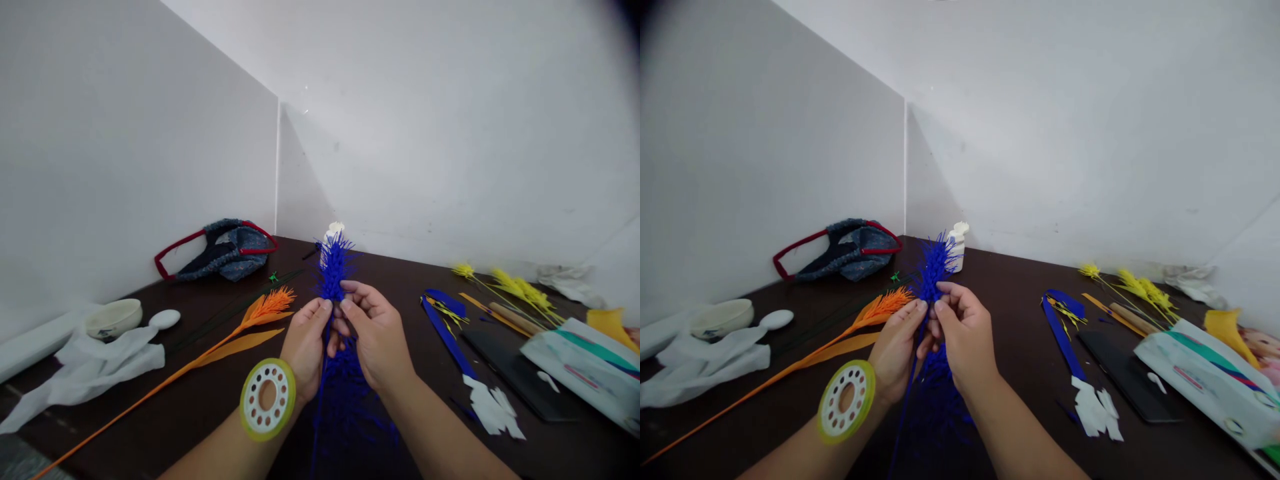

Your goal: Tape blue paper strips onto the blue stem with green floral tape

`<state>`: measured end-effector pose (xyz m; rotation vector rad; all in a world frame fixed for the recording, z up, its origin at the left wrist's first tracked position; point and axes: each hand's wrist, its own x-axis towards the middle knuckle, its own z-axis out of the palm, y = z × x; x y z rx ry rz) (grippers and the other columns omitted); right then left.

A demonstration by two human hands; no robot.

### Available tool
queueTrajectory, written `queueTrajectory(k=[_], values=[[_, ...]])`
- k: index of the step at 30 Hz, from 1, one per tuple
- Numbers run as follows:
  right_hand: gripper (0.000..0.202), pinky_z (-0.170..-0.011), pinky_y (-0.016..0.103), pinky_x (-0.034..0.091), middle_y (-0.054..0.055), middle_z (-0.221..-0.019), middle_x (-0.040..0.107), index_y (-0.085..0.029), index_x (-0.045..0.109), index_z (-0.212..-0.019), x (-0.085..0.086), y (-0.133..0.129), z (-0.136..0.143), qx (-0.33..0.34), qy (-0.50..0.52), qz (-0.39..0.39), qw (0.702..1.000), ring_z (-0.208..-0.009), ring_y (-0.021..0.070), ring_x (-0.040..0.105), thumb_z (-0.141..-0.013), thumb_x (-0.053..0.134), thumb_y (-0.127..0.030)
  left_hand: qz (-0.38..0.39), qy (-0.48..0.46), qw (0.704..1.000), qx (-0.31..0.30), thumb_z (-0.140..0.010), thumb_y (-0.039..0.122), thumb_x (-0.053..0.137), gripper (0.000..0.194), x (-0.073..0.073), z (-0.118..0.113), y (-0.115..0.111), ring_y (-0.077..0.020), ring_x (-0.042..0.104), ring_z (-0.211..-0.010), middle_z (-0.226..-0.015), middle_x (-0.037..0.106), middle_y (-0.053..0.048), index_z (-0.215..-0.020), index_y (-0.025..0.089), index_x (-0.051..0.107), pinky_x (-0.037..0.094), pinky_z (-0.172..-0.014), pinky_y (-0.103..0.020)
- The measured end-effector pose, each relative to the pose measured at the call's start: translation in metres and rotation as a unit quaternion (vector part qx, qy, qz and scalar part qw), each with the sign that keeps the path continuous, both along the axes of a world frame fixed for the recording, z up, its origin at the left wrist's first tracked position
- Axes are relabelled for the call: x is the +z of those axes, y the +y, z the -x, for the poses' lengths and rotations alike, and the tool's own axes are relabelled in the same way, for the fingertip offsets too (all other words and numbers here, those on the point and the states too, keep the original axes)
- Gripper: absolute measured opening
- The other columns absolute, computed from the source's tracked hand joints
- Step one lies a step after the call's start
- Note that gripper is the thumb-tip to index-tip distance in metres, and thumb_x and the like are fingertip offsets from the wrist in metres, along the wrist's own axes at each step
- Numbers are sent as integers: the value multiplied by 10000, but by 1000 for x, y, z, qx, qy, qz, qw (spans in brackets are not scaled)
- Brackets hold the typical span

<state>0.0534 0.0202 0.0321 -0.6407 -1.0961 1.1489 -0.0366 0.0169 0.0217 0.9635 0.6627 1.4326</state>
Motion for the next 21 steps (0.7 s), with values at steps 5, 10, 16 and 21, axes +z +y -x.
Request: queueTrajectory(k=[5,10,16,21], values=[[267,-391,215,426,-47,-601,488,-192,573,-1068,4,-1,-6,77,6,15,997,-480,91,476,-807,559,-243,-9,-26,1000,-13,-856,342,482,240,-3,1,3,-21,366,-342,-551,568,28,-743,134,519,313,-421,-177],[119,-430,245,455,-38,-617,491,-196,597,-898,8,-1,-12,67,-19,12,997,-520,110,505,-803,565,-260,-6,-38,999,-12,-854,346,485,242,-5,2,4,-20,369,-340,-571,585,22,-749,132,524,330,-425,-177],[72,-422,244,465,-17,-606,565,-178,626,-826,12,1,-15,37,-77,-12,996,-486,110,524,-769,592,-204,-3,-24,1000,-8,-847,346,495,246,-3,2,4,-31,402,-349,-568,604,5,-736,129,526,331,-428,-177],[75,-458,261,499,14,-771,577,-191,680,-768,12,4,-17,-10,-134,-63,989,-553,117,560,-749,611,-214,0,-21,1000,-16,-849,340,491,245,-2,1,2,-30,388,-338,-556,603,3,-740,124,531,337,-426,-177]])
